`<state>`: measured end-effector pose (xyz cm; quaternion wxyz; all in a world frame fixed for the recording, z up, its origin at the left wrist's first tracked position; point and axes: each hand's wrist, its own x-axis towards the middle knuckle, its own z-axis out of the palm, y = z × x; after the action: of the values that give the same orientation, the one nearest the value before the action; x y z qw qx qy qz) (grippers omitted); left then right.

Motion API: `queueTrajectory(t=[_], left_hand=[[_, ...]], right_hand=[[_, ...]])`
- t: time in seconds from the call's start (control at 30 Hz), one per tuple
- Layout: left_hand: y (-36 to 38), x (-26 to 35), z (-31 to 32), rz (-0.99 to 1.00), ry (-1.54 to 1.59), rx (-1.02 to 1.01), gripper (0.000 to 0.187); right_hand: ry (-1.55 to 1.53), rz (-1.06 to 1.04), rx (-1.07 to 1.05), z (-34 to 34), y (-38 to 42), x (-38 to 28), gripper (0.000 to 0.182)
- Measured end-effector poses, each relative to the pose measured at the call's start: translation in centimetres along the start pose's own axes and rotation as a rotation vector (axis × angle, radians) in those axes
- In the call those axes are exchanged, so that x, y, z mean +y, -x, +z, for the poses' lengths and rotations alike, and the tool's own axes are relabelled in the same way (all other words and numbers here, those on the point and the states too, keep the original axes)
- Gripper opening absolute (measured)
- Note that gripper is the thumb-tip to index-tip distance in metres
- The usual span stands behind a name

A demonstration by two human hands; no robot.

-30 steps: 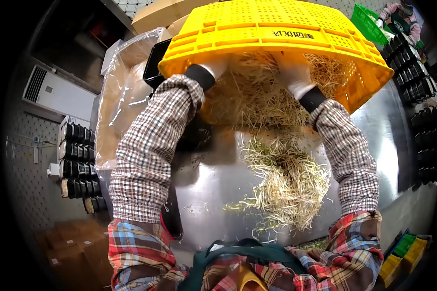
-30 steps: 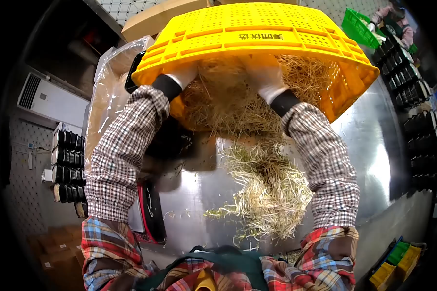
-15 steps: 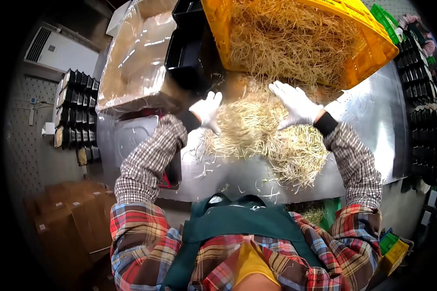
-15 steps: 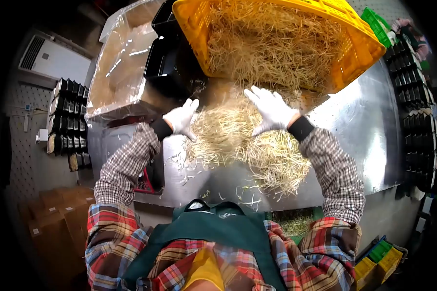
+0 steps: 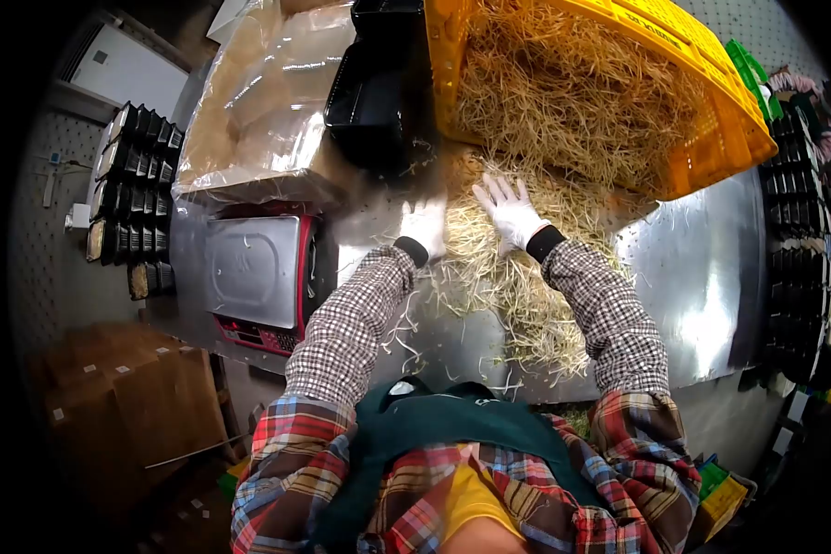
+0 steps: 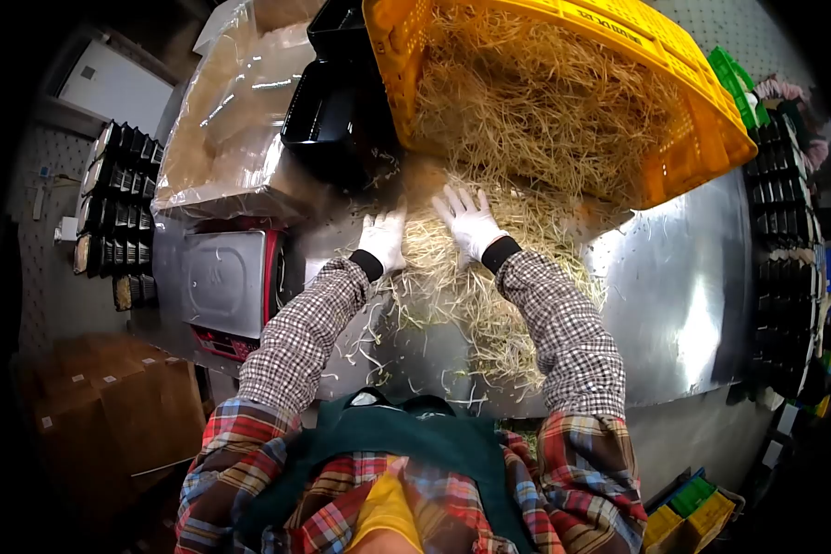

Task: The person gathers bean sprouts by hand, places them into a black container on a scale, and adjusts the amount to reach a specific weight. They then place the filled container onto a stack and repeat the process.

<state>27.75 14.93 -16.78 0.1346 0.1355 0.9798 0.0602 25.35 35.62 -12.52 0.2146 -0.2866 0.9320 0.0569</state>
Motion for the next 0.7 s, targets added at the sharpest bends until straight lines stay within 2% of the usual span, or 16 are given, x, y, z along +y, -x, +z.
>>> queueTrajectory(t=[0.03, 0.07, 0.1, 0.17, 0.23, 0.27, 0.3, 0.37, 0.43, 0.5, 0.57, 0.6, 0.63, 0.67, 0.7], left_hand=[[-0.5, -0.1, -0.8, 0.014, 0.020, -0.018, 0.104], [-1.0, -0.4, -0.7, -0.008, 0.043, -0.044, 0.094], [-1.5, -0.7, -0.2, -0.030, 0.068, -0.073, 0.084], [-1.9, -1.0, 0.8, -0.041, 0.133, -0.091, 0.071], [-1.8, -1.6, 1.4, -0.021, 0.213, -0.077, 0.061], [-1.6, -2.1, 1.7, 0.036, 0.175, -0.091, 0.064], [-1.0, -2.1, 1.1, 0.108, 0.194, -0.113, 0.056], [0.7, -2.1, -0.6, 0.254, 0.231, -0.161, 0.042], [1.5, -3.3, 1.8, 0.367, 0.276, -0.133, 0.043], [2.1, -3.8, 4.5, 0.448, 0.371, -0.121, 0.041], [4.0, -4.9, 5.6, 0.336, 0.425, -0.214, 0.043], [4.9, -5.4, 6.1, 0.277, 0.449, -0.256, 0.043], [7.0, -4.9, 4.2, 0.327, 0.253, -0.179, 0.042], [8.9, -3.2, -0.1, 0.240, 0.310, -0.358, 0.064], [10.0, -3.1, -0.7, 0.286, 0.246, -0.355, 0.074]], right_hand=[[-0.039, 0.003, -0.060, -0.2, -0.8, 0.2, 0.142], [-0.090, -0.028, 0.006, 0.3, -1.7, 0.7, 0.133], [-0.120, -0.084, 0.178, 0.5, -2.1, 0.9, 0.116], [-0.193, -0.069, 0.109, 0.9, -2.2, 1.9, 0.095], [-0.221, -0.048, 0.135, 1.3, -1.3, 1.8, 0.085], [-0.234, -0.040, 0.147, 1.6, -0.7, 1.6, 0.080], [-0.253, -0.027, 0.172, 0.5, 0.7, 1.1, 0.065], [-0.083, -0.159, 0.216, 0.3, 2.1, 1.2, 0.054], [0.018, -0.283, 0.245, -0.6, 3.4, 1.2, 0.034], [0.119, -0.286, 0.185, -1.6, 4.5, 1.8, 0.026], [0.150, -0.161, 0.113, -3.5, 6.4, 4.2, 0.025], [0.128, -0.089, 0.061, -5.1, 7.8, 5.4, 0.032], [0.101, -0.022, 0.007, -6.6, 9.0, 6.0, 0.039], [0.030, 0.009, 0.045, -7.2, 9.5, 6.3, 0.049], [-0.041, 0.042, 0.083, -7.7, 9.9, 6.3, 0.060]])
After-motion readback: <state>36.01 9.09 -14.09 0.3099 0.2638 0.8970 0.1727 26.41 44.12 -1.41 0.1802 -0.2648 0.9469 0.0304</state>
